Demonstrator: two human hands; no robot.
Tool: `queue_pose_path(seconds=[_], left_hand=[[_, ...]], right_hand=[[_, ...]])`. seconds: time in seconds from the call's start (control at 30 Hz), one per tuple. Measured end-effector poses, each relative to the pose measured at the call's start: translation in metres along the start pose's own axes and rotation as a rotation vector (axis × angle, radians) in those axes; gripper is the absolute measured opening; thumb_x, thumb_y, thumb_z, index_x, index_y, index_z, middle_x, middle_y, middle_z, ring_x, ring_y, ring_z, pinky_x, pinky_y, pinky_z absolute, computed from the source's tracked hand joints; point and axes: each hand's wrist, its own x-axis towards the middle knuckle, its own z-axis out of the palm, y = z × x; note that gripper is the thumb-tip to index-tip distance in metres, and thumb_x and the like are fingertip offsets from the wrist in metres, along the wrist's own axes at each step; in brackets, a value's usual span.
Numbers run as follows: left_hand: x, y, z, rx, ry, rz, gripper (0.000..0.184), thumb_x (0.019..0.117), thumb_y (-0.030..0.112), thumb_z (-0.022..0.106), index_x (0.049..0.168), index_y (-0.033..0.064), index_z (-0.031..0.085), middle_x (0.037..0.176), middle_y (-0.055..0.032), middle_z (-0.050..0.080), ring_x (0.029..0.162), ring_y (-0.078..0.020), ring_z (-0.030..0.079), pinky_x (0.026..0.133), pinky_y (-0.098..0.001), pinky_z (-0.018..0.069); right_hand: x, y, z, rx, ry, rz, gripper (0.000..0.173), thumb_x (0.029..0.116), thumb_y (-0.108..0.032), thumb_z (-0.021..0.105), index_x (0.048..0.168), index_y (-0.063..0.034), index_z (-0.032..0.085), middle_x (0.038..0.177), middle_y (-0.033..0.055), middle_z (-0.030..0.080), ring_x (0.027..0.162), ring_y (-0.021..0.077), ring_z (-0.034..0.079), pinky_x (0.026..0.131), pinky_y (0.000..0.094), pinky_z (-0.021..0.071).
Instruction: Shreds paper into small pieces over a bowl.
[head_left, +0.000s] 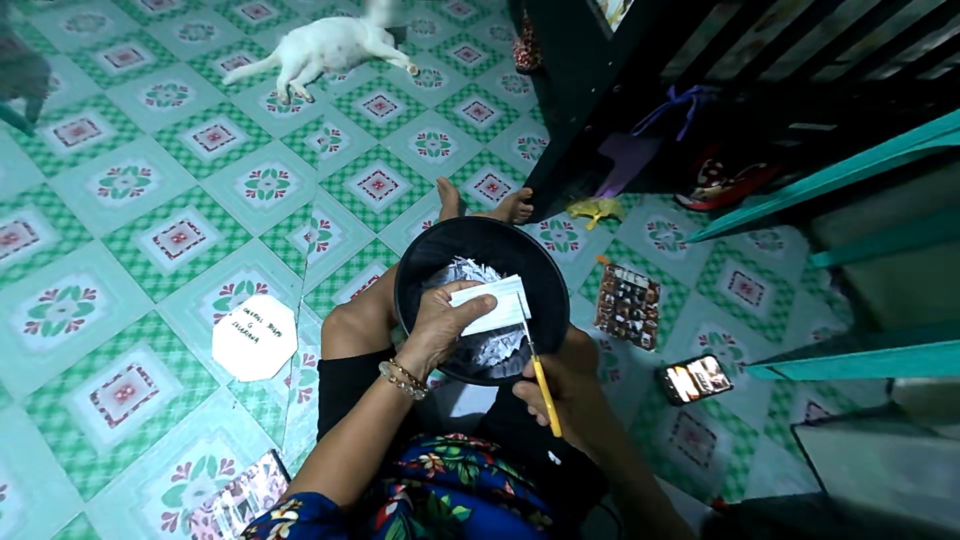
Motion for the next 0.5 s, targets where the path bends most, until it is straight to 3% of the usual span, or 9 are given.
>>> queue_pose_path(seconds=[0.17,0.37,0.5], left_hand=[[0.001,-0.001,0.0,0.1,-0.027,0.022,0.016,0.0879,-0.012,0.068,0.096,0.0012,0.071,0.077,-0.0013,0.073,0.067,-0.0056,0.068,0.067,-0.0217,0.0584],[0.001,0.0,-0.001,0.133,-0.028,0.03,0.015,0.0887,-0.01,0.068,0.098,0.0009,0.072,0.078,-0.001,0.073,0.068,-0.0048,0.068,0.067,-0.0212,0.0583],[0.001,0.001,-0.001,0.154,-0.035,0.021,0.015,0.0882,-0.011,0.069,0.098,0.0,0.071,0.078,-0.0011,0.073,0.068,-0.0048,0.068,0.067,-0.0211,0.0582]], right_hand=[[-0.001,0.002,-0.001,-0.048,-0.009,-0.002,0.048,0.0931,-0.046,0.067,0.101,0.0016,0.064,0.068,-0.0044,0.059,0.056,-0.0015,0.055,0.055,0.017,0.0499],[-0.001,-0.004,0.005,0.0,0.018,0.004,0.032,0.0953,-0.03,0.067,0.097,0.002,0.063,0.065,-0.0071,0.057,0.052,-0.0053,0.054,0.052,0.0121,0.0479],[-0.002,-0.009,0.006,0.033,-0.008,0.039,0.03,0.0956,-0.03,0.067,0.098,-0.0006,0.062,0.066,-0.009,0.058,0.053,-0.0055,0.055,0.053,0.0124,0.0491]])
